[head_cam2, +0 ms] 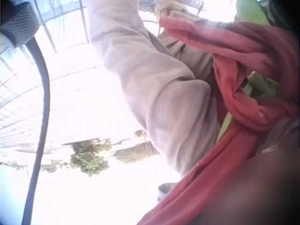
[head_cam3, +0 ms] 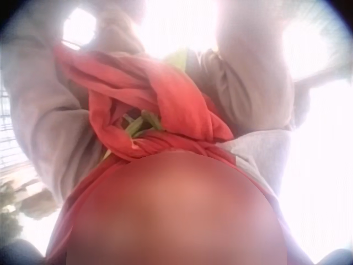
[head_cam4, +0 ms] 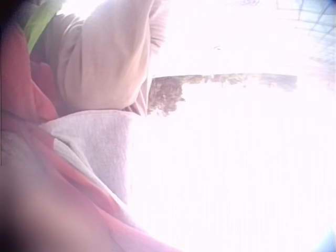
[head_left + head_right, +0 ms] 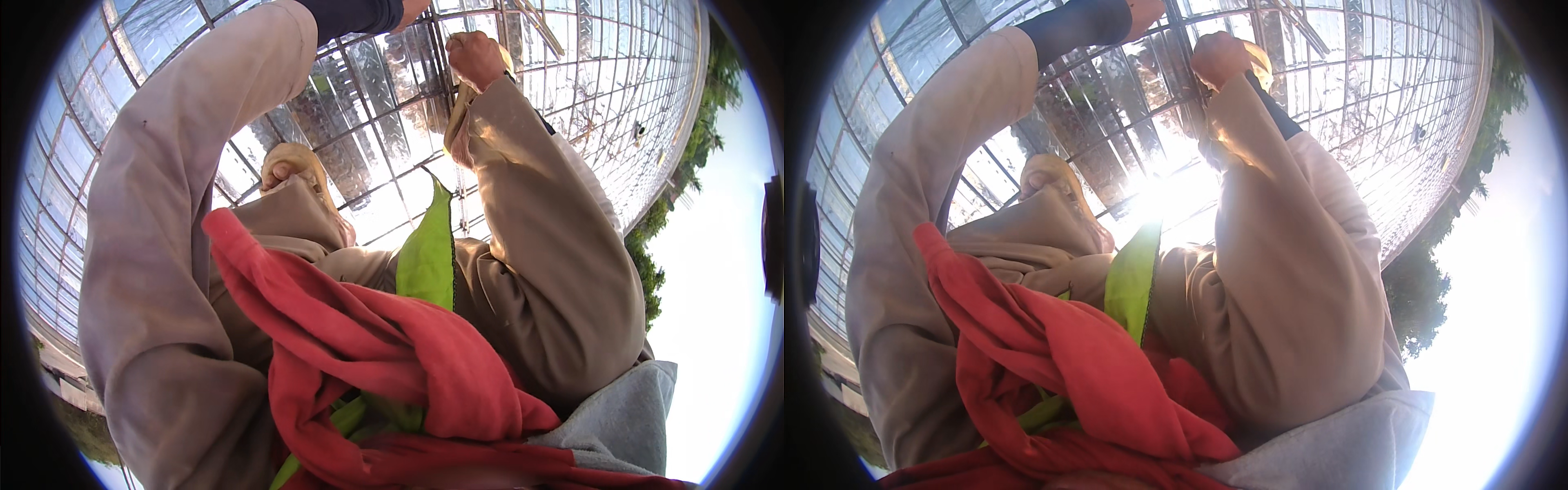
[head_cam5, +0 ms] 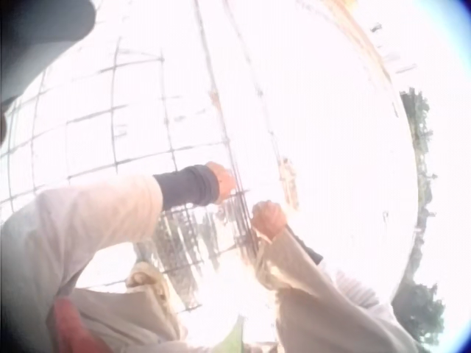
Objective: The person uses pliers to bend and twist wire ties, securing intersecting metal bars into a grid structure on a large curved roof. The person repeatedly reaches for ties, wraps them around bar intersections, and tightens them to hold the grid in place.
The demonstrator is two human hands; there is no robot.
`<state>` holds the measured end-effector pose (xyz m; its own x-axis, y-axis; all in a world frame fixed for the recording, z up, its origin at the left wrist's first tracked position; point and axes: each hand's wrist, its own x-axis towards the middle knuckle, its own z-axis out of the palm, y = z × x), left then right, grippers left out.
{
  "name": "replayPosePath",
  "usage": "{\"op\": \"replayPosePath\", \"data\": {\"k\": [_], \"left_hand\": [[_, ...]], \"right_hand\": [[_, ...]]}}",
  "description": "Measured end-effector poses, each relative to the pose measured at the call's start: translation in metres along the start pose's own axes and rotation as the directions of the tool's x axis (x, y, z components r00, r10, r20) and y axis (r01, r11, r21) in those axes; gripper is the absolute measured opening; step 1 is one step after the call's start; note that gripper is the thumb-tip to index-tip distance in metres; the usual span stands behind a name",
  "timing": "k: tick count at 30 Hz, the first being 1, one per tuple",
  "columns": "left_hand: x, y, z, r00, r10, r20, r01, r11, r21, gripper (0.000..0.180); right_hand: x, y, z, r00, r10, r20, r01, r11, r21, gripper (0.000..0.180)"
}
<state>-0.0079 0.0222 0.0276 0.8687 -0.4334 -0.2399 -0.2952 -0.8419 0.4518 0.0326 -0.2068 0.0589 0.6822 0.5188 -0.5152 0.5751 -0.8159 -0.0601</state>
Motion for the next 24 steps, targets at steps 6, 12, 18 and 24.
{"op": "replayPosePath", "data": {"k": [6, 12, 18, 24], "left_hand": [[-0.002, -0.024, 0.014, 0.999, 0.014, -0.049, -0.014, 1.000, -0.001, 0.019], [-0.009, -0.013, -0.016, 0.985, -0.103, 0.142, 0.094, 0.993, 0.069, 0.017], [-0.018, -0.026, 0.014, 0.960, -0.121, -0.254, 0.133, 0.991, 0.030, 0.020], [-0.027, -0.033, -0.029, 0.890, -0.257, -0.375, 0.286, 0.958, 0.023, 0.025]], "right_hand": [[-0.001, 0.005, -0.016, 0.998, 0.050, 0.043, -0.048, 0.997, -0.054, 0.026], [0.001, 0.003, -0.004, 0.997, -0.073, 0.023, 0.072, 0.997, 0.026, 0.024], [0.003, 0.017, -0.023, 1.000, 0.003, 0.022, -0.001, 0.995, -0.096, 0.023], [0.013, 0.037, -0.039, 0.978, -0.081, 0.192, 0.126, 0.964, -0.233, 0.023]]}}
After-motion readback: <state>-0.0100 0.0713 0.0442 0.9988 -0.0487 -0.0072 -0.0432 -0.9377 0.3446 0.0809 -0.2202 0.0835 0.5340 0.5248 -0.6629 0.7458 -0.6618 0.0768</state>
